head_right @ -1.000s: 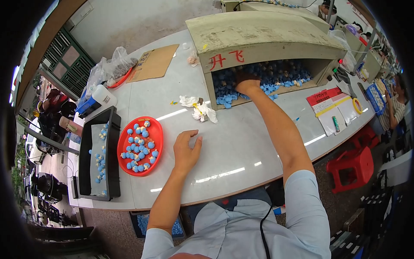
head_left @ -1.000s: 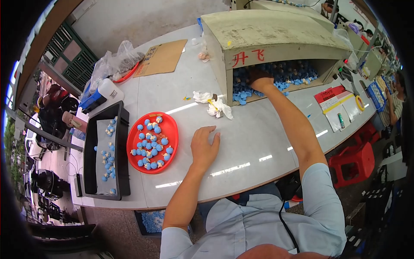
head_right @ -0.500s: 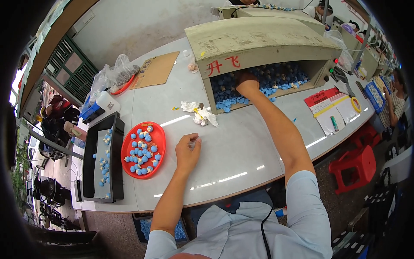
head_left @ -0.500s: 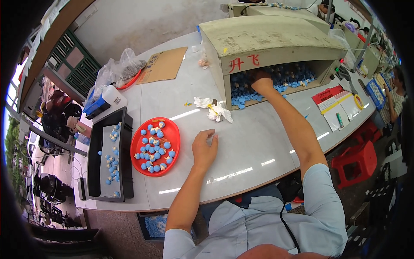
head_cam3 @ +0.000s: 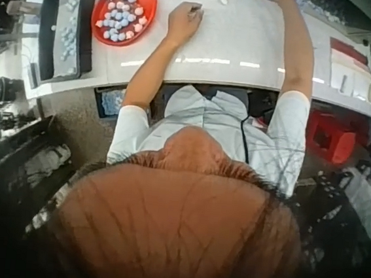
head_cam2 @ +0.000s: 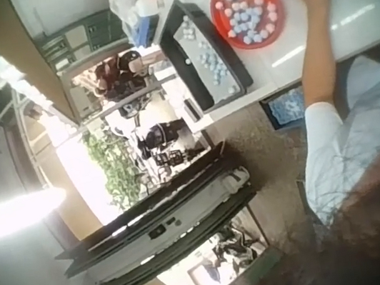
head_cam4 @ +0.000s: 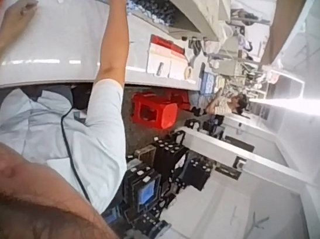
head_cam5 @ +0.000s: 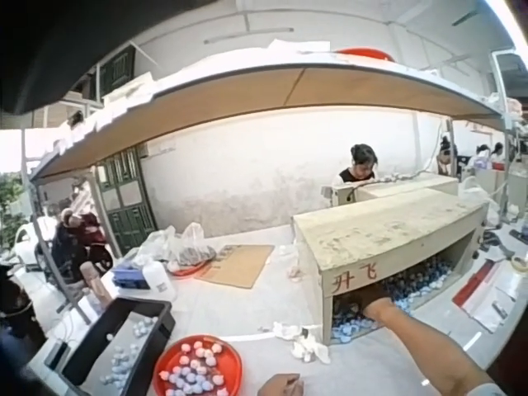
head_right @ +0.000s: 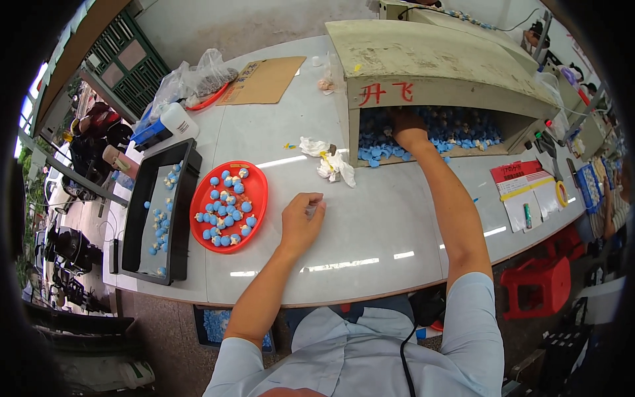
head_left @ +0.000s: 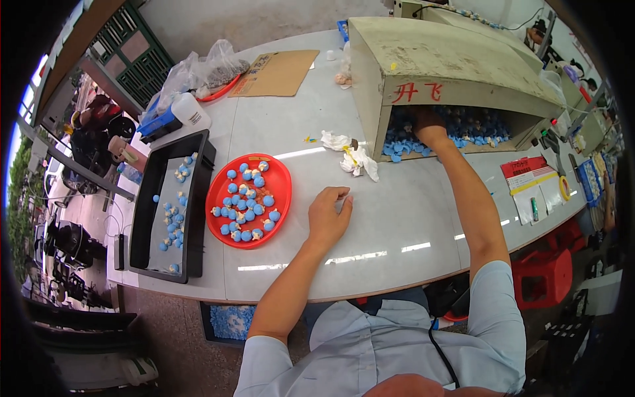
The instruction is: The person assembles figurine heads by applying glue from a bottle onto head components, attaching hair pieces by hand, and placing the assembled heads onto a plate.
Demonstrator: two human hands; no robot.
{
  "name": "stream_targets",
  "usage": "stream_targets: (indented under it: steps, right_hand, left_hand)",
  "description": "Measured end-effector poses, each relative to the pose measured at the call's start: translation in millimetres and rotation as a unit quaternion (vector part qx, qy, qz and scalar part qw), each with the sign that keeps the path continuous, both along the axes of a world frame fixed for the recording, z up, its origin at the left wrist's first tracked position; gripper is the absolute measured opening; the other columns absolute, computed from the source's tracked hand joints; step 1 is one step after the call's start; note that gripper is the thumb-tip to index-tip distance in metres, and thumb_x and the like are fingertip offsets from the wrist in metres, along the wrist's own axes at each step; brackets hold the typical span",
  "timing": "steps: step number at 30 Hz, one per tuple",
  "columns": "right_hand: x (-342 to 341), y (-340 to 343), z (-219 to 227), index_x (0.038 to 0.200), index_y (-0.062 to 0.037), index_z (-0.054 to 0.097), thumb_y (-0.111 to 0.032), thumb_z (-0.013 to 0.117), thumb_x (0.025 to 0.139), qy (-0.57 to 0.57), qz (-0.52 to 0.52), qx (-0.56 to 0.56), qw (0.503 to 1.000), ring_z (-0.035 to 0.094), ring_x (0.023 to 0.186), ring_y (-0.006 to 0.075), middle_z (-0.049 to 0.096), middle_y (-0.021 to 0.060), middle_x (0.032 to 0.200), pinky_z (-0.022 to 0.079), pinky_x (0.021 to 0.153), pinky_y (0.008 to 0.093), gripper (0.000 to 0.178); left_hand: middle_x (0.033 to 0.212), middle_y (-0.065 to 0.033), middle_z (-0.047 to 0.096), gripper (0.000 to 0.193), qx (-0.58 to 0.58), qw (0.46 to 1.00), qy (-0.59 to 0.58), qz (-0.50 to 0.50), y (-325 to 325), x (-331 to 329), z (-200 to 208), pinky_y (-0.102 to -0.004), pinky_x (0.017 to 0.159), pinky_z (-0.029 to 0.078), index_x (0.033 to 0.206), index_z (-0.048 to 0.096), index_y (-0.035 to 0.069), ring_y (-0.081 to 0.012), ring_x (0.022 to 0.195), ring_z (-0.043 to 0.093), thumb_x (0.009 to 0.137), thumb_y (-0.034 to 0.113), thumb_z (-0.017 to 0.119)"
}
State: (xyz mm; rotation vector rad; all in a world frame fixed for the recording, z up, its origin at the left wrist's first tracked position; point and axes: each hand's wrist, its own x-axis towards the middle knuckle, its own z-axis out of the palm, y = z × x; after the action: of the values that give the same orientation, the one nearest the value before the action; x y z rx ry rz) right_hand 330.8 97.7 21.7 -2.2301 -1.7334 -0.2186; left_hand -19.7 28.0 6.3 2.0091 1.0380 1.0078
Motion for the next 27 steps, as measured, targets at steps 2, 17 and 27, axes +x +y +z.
stream_targets:
  steps: [2, 17, 27]
  right_hand:
    - [19.5, -17.1, 1.1, 0.118, -0.0134, 0.061, -0.01, 0.06, 0.079, -0.031, -0.042, 0.014, 0.999, 0.063, 0.1, 0.0365, 0.062, 0.0212, 0.114, 0.052, 0.083, 0.0476, 0.04]
    - [-164.3, -183.2, -6.2, 0.113, -0.0052, 0.061, -0.002, 0.073, 0.078, 0.216, 0.299, 0.06, 0.928, 0.062, 0.08, 0.0185, 0.061, 0.0087, 0.093, 0.051, 0.068, 0.0278, 0.037]
    - [-175.4, -175.2, -1.7, 0.111, -0.0047, 0.063, 0.0, 0.068, 0.08, 0.391, 0.244, 0.088, 0.883, 0.058, 0.08, 0.0218, 0.053, 0.0104, 0.097, 0.048, 0.069, 0.0315, 0.032]
  left_hand:
    - [0.092, -0.0109, 0.066, 0.016, 0.011, 1.0, -0.007, -0.017, -1.5, 8.3, -1.3, -0.0336, 0.073, 0.051, 0.099, 0.065, 0.003, -0.0247, 0.085, 0.065, 0.086, 0.011, 0.066]
    - [0.099, -0.0102, 0.066, 0.041, -0.469, 0.838, -0.158, -0.229, -25.2, 18.1, -1.0, -0.0257, 0.075, 0.054, 0.125, 0.052, -0.001, -0.0136, 0.085, 0.064, 0.093, 0.022, 0.065]
    - [0.097, -0.0095, 0.067, 0.036, -0.463, 0.834, -0.172, -0.246, -10.1, 8.9, -1.8, -0.025, 0.073, 0.056, 0.121, 0.057, 0.0, -0.013, 0.08, 0.066, 0.096, 0.025, 0.061]
